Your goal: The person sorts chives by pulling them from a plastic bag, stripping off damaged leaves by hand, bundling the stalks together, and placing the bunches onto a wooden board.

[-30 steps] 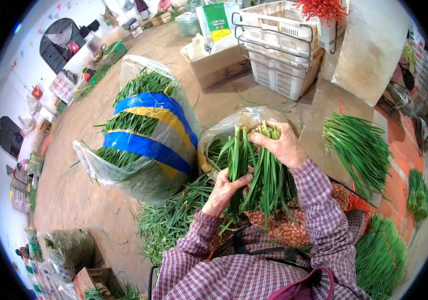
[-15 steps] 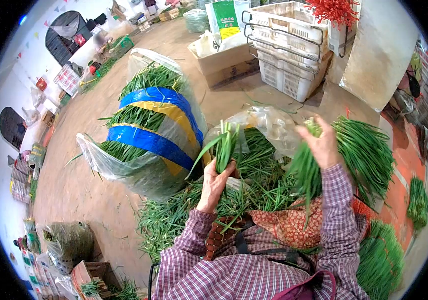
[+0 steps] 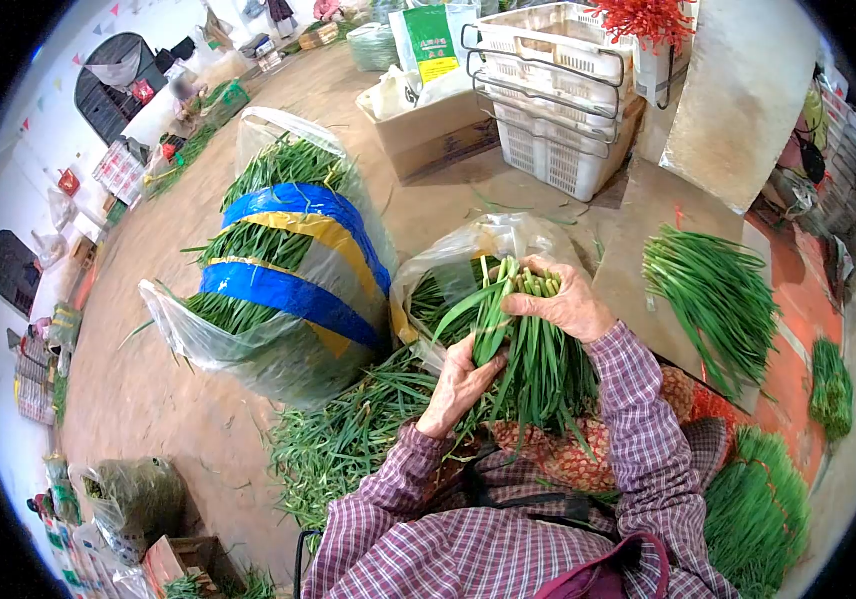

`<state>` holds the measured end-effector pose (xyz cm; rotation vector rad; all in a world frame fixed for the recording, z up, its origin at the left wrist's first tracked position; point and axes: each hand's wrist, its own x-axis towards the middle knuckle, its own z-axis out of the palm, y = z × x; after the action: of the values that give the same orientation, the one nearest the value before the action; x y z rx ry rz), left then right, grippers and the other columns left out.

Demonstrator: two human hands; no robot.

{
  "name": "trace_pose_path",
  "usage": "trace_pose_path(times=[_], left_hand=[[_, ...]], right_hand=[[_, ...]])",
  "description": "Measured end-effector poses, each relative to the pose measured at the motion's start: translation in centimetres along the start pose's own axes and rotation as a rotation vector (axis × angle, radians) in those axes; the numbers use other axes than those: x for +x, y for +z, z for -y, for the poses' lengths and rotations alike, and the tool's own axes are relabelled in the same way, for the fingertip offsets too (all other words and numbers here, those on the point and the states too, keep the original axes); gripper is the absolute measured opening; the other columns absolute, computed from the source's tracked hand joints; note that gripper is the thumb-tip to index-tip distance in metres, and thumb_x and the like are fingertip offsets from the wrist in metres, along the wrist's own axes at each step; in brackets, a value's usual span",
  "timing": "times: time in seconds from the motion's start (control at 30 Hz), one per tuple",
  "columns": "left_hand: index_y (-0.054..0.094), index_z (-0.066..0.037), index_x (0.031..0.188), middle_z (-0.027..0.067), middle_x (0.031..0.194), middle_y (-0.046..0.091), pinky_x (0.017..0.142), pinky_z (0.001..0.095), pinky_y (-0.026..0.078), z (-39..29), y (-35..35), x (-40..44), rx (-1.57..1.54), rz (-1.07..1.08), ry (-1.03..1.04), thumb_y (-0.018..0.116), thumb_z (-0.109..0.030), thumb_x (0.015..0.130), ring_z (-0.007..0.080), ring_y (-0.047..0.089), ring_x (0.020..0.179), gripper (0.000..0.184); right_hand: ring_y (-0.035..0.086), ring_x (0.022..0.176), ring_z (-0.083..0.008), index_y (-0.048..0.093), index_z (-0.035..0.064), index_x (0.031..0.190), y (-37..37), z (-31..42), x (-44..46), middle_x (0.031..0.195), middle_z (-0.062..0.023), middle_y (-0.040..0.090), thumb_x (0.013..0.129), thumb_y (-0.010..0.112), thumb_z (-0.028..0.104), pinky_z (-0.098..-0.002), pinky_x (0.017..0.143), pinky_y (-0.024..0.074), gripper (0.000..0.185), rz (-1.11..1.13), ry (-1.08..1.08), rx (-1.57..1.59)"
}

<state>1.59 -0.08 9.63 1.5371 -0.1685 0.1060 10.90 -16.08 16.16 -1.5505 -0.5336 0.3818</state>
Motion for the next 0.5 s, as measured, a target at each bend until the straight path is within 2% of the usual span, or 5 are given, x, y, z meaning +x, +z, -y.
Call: trace_pose_path(times=[0.03,0.07,0.23,0.37,0.5], left_hand=[[0.055,-0.002,0.107,-0.0025,0.081,0.057,0.057,0.0202,0.04,-0.2,-0.1,-0.1,0.011,0.042,-0.022,0.058,-0.009,0.088,0.0037,0.048,0.067,0.021],[0.052,0.001,0.113,0.0014,0.091,0.059,0.073,0.024,0.045,0.1,-0.4,0.2,0.105,0.114,0.074,0.057,-0.004,0.086,0.0081,0.051,0.083,0.028],[0.05,0.002,0.117,0.0051,0.1,0.059,0.074,0.026,0.047,-1.8,-0.8,0.0,0.125,0.184,-0.131,0.059,-0.003,0.083,0.0107,0.053,0.086,0.036],[0.034,-0.001,0.135,0.0161,0.126,0.048,0.1,0.0339,0.034,-1.2,-2.4,0.3,0.203,0.325,-0.188,0.073,-0.029,0.073,0.021,0.045,0.116,0.079],[0.027,-0.008,0.14,0.0116,0.135,0.04,0.101,0.0371,0.033,-0.4,-3.9,0.5,-0.163,0.333,-0.205,0.065,-0.037,0.081,0.0215,0.041,0.122,0.077]], right_hand=[[0.055,0.087,-0.0075,0.06,0.0018,0.111,0.0,-0.1,0.0,0.096,-0.0014,0.062,0.072,0.079,0.027,-0.0214,0.078,0.0453,0.051,-0.001,0.0,-0.001],[0.056,0.087,-0.0076,0.059,0.0023,0.113,0.2,-0.4,0.1,0.096,-0.0009,0.062,0.072,0.079,0.026,-0.0213,0.079,0.0454,0.051,0.069,-0.005,0.073],[0.055,0.085,-0.0069,0.06,0.0024,0.112,0.4,0.4,-0.5,0.093,0.0006,0.062,0.076,0.072,0.018,-0.0223,0.08,0.0444,0.041,0.178,0.04,0.104],[0.055,0.074,-0.0067,0.065,0.0032,0.099,0.2,-0.8,-1.0,0.082,0.0012,0.062,0.075,0.072,0.024,-0.0227,0.069,0.0461,0.033,0.039,-0.019,-0.008],[0.052,0.063,-0.0053,0.066,0.0015,0.097,-0.1,-1.6,-1.1,0.072,0.001,0.061,0.072,0.072,0.03,-0.0223,0.057,0.0442,0.039,-0.019,-0.064,-0.18]])
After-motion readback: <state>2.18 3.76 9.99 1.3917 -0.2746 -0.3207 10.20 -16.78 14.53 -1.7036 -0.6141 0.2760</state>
